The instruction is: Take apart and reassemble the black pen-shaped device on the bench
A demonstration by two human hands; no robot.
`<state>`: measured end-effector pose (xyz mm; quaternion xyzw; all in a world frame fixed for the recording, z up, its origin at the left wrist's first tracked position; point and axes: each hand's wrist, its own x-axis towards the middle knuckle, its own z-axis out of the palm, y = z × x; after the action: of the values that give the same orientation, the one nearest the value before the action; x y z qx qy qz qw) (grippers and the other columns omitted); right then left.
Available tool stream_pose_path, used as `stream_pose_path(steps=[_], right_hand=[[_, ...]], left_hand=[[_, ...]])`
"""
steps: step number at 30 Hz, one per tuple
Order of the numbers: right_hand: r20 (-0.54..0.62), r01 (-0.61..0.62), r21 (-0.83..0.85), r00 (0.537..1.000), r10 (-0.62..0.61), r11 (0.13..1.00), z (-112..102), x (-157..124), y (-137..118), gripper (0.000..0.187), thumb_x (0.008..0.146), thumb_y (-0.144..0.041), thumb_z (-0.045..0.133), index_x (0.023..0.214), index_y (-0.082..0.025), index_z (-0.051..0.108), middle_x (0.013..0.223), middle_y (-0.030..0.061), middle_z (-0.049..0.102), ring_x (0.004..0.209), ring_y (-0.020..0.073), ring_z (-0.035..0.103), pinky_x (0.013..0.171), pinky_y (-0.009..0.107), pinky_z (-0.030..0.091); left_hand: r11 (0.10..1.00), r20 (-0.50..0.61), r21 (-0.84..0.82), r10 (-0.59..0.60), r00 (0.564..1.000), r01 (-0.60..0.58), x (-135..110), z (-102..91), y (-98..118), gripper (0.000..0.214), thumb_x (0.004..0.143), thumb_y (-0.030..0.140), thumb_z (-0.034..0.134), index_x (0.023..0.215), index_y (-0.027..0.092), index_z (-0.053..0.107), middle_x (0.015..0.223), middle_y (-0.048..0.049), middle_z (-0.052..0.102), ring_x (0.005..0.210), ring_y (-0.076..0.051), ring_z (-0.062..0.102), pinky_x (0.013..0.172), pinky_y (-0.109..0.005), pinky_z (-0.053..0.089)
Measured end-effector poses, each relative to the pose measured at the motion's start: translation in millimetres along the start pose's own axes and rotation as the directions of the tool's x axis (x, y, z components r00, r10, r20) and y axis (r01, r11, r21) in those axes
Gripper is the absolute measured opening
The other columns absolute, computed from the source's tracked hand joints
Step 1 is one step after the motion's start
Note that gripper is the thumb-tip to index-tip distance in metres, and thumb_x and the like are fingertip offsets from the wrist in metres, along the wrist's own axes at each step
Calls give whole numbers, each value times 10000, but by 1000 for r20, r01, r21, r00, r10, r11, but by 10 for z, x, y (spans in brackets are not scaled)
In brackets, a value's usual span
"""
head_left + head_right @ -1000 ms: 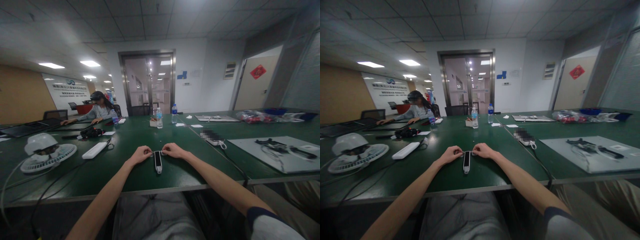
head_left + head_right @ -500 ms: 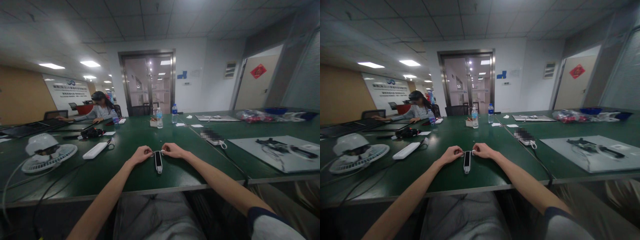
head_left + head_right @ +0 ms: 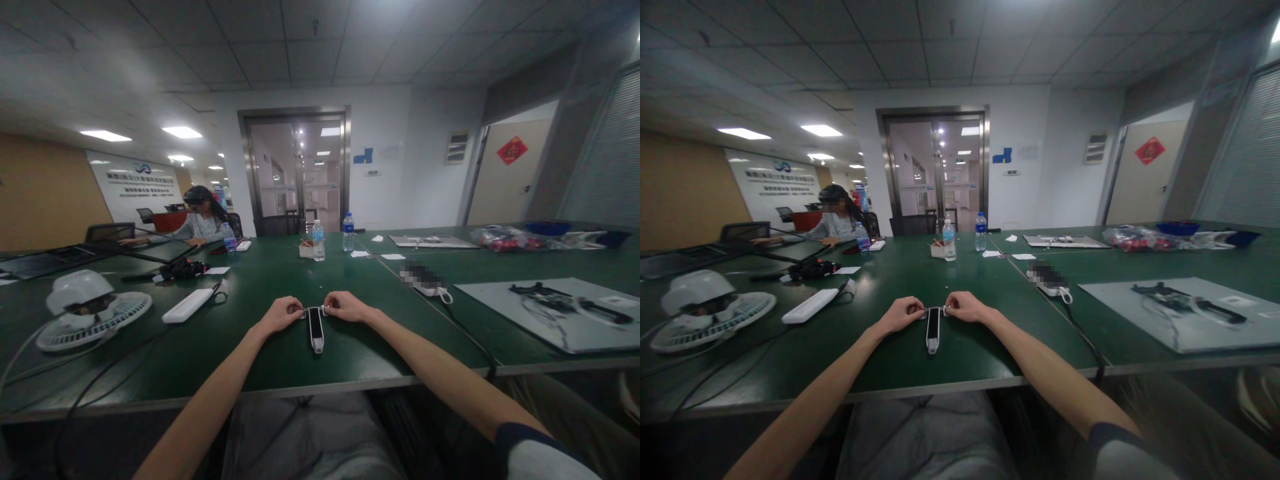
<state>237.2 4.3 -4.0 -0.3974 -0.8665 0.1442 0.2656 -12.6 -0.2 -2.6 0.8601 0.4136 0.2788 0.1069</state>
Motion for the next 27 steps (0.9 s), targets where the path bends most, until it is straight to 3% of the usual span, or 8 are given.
stream_pose_path(steps=[7, 14, 20, 27], right_hand=[[15, -6, -24, 1000, 6, 1000, 9, 21, -10, 211, 828, -315, 509, 840, -155, 647, 771, 42, 647, 664, 131, 565, 596, 232, 397], [-86, 11, 4, 996, -11, 1000, 8, 24, 45, 204, 841, -311, 495, 914, -157, 607, 758, 22, 621, 648, 114, 541, 592, 223, 395], [-29, 23, 23, 999, -22, 999, -11, -2, 63, 197, 761, -338, 609, 850, -164, 634, 767, 11, 605, 657, 109, 525, 589, 211, 391], [-30, 28, -9, 999, -28, 1000, -11, -7, 17, 200, 796, -323, 569, 880, -164, 657, 767, 19, 602, 664, 112, 523, 614, 222, 396]], left_hand=[[1000, -8, 0, 19, 1000, -19, 1, 16, -34, 194, 770, 305, 556, 844, 163, 666, 724, -2, 566, 619, -116, 472, 573, -222, 365], [1000, -11, 8, 28, 1000, -28, 4, 16, -18, 190, 767, 304, 560, 828, 159, 667, 703, -4, 564, 630, -122, 484, 587, -224, 370], [1000, -11, 9, 30, 999, -30, 4, 17, -18, 187, 769, 305, 560, 829, 164, 667, 711, -4, 568, 641, -123, 491, 592, -223, 374], [1000, -5, 17, 13, 1000, -12, 2, 2, 19, 194, 765, 303, 556, 828, 159, 669, 715, -9, 569, 637, -124, 489, 593, -226, 376]])
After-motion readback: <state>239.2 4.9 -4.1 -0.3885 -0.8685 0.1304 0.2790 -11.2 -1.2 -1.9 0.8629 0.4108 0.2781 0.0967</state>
